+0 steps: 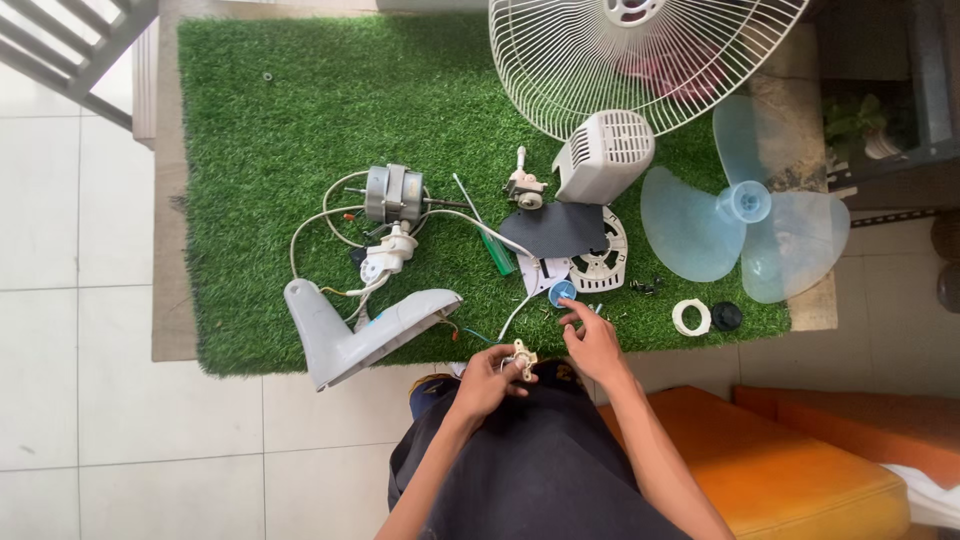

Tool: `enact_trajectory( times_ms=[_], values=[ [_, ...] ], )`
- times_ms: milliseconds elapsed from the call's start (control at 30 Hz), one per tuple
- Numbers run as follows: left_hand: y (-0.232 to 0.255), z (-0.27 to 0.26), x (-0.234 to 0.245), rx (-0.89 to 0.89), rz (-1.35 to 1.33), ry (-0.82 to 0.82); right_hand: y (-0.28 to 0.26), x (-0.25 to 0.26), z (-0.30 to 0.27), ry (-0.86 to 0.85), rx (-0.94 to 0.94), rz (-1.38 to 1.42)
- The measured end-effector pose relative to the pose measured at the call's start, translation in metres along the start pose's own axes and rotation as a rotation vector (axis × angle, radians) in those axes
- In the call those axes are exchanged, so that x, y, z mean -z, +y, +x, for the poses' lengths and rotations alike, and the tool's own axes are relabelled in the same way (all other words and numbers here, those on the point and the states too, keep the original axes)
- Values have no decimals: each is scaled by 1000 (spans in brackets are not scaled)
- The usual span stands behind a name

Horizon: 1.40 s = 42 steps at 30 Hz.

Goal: The person repairs a disassembled electric fan by connecting wires to a small switch and securing it inside the fan's base housing using a screwdriver. The person handles the fan base, switch, wires, and screwdriver throughout the task.

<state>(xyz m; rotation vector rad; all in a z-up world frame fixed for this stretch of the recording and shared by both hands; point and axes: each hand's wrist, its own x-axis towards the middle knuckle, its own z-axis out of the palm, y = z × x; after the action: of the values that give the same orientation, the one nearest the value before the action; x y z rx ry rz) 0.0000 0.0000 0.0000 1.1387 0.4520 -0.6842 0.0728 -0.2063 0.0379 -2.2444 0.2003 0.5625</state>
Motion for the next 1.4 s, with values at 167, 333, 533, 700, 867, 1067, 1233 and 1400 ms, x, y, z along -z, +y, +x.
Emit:
enact_trajectory(
  times_ms=[167, 333, 533, 700, 867, 1067, 1233, 1400],
  values=[
    [1, 36, 16, -103, 59, 141, 15, 7, -10, 54, 28, 114],
    [6, 37, 55, -133, 77, 240, 37, 9, -19, 67, 78, 124],
    [15, 14, 73, -276, 131, 266, 48, 8, -28, -64, 25, 149],
    [18, 4, 64, -334, -49, 287, 41, 10, -26, -163, -24, 141],
    [24, 7, 51, -340, -131, 277, 3, 7, -9, -129, -52, 156],
    [25, 2, 36, -232, -77, 308, -32, 9, 29, -125, 32, 154],
    [19, -14, 28, -238, -111, 299, -12, 11, 28, -158, 23, 85],
    [7, -33, 35, -191, -175, 348, 25, 15, 9, -194, -38, 23]
  ],
)
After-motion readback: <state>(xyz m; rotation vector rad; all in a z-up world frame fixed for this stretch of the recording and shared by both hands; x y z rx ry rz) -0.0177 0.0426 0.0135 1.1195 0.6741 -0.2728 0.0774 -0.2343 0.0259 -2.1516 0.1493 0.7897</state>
